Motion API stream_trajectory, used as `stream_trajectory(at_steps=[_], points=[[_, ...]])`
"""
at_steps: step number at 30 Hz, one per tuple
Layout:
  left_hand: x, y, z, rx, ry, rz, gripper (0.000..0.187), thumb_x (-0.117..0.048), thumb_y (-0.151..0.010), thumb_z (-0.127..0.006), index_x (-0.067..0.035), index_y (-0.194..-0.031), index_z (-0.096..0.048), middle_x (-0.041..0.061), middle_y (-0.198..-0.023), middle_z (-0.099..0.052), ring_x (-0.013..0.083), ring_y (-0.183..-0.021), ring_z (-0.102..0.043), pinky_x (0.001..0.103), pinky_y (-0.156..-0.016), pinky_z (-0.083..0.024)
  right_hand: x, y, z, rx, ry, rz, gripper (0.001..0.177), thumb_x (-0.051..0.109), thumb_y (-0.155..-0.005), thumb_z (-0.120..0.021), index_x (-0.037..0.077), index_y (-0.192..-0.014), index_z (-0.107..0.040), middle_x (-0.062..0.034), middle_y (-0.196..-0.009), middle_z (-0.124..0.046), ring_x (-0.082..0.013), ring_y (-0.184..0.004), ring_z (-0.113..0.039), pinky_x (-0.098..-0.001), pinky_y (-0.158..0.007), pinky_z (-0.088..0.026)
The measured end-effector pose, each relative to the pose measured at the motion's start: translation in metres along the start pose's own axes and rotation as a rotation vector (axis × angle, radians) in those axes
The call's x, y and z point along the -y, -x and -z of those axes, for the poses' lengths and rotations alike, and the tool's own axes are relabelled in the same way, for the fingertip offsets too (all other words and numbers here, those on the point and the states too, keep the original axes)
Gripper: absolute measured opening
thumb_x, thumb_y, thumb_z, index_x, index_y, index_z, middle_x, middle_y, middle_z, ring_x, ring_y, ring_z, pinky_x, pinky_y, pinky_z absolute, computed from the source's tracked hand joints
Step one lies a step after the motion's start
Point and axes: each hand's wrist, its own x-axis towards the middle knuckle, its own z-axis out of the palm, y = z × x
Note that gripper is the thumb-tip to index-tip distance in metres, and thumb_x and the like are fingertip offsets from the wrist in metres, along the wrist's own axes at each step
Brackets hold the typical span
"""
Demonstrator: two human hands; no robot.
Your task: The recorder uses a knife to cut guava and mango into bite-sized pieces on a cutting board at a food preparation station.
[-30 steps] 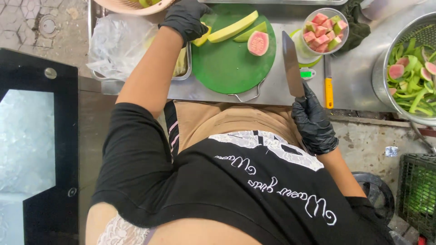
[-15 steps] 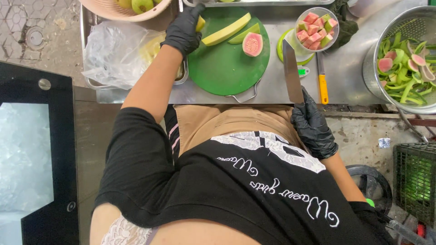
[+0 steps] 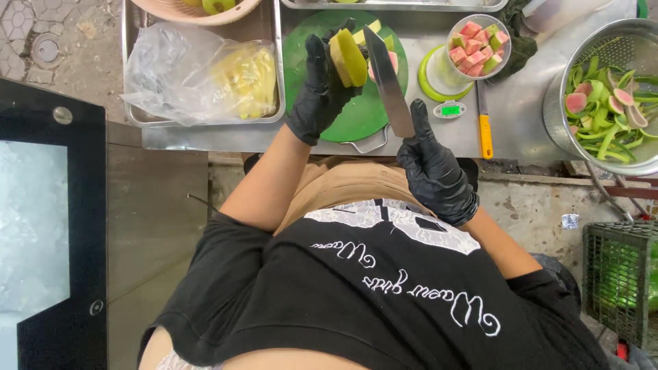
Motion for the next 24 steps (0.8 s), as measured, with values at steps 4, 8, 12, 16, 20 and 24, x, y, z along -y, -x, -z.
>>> stream_trajectory(at_steps=[4, 8, 12, 16, 20, 24], points=[[0.009, 0.003, -0.002, -0.082, -0.132, -0.032, 0.081, -0.075, -0.101, -0.05, -0.022, -0.162, -0.041, 0.003, -0.131, -0.058, 0.0184, -0.111, -0.056, 0.035, -0.086, -0.048, 0.012, -0.004, 0.004, 0.006, 0.099, 0.034, 0.076, -0.008, -0.1, -0.054, 0.01, -0.167, -0.023, -0.0147, -0.084, -0.06, -0.0207, -0.071, -0.059, -0.0297, -0.073, -0.05], [0.007, 0.003, -0.01, -0.114, -0.346, -0.042, 0.071, -0.061, -0.098, -0.059, -0.023, -0.153, -0.035, -0.002, -0.14, -0.053, 0.0145, -0.117, -0.059, 0.033, -0.088, -0.055, 0.009, -0.001, 0.005, 0.003, 0.138, 0.067, 0.074, -0.006, -0.099, -0.055, 0.011, -0.166, -0.027, -0.0201, -0.087, -0.062, -0.0322, -0.072, -0.062, -0.036, -0.073, -0.051], [0.015, 0.002, -0.022, -0.1, -0.654, -0.268, 0.076, -0.012, -0.092, -0.087, -0.017, -0.147, -0.036, 0.002, -0.133, -0.054, 0.0151, -0.114, -0.06, 0.034, -0.1, -0.057, 0.004, -0.001, 0.007, 0.058, 0.25, -0.01, 0.077, -0.003, -0.096, -0.057, 0.01, -0.165, -0.027, -0.0232, -0.078, -0.062, -0.0419, -0.072, -0.064, -0.0467, -0.068, -0.05], [0.007, 0.005, -0.03, -0.142, -0.648, -0.192, 0.071, -0.001, -0.095, -0.087, -0.013, -0.146, -0.039, 0.005, -0.117, -0.058, 0.0132, -0.107, -0.06, 0.032, -0.101, -0.058, 0.012, -0.004, 0.014, 0.06, 0.253, 0.062, 0.075, -0.001, -0.099, -0.057, 0.012, -0.165, -0.026, -0.0248, -0.085, -0.063, -0.0422, -0.073, -0.064, -0.0482, -0.067, -0.049], [0.003, 0.002, -0.021, -0.05, -0.751, -0.295, 0.069, -0.005, -0.092, -0.089, -0.014, -0.138, -0.039, 0.001, -0.129, -0.052, 0.0127, -0.117, -0.058, 0.032, -0.101, -0.058, 0.019, -0.01, 0.021, 0.095, 0.168, -0.04, 0.071, 0.001, -0.099, -0.056, 0.015, -0.164, -0.029, -0.0218, -0.075, -0.062, -0.0394, -0.069, -0.066, -0.0463, -0.066, -0.053], [0.01, 0.003, -0.025, -0.07, -0.94, -0.255, 0.064, -0.01, -0.094, -0.09, -0.013, -0.139, -0.043, 0.002, -0.126, -0.057, 0.0127, -0.115, -0.057, 0.031, -0.101, -0.057, 0.015, -0.019, 0.015, 0.068, 0.196, 0.056, 0.07, 0.002, -0.102, -0.055, 0.013, -0.166, -0.029, -0.0272, -0.092, -0.066, -0.0445, -0.079, -0.066, -0.0495, -0.069, -0.051]])
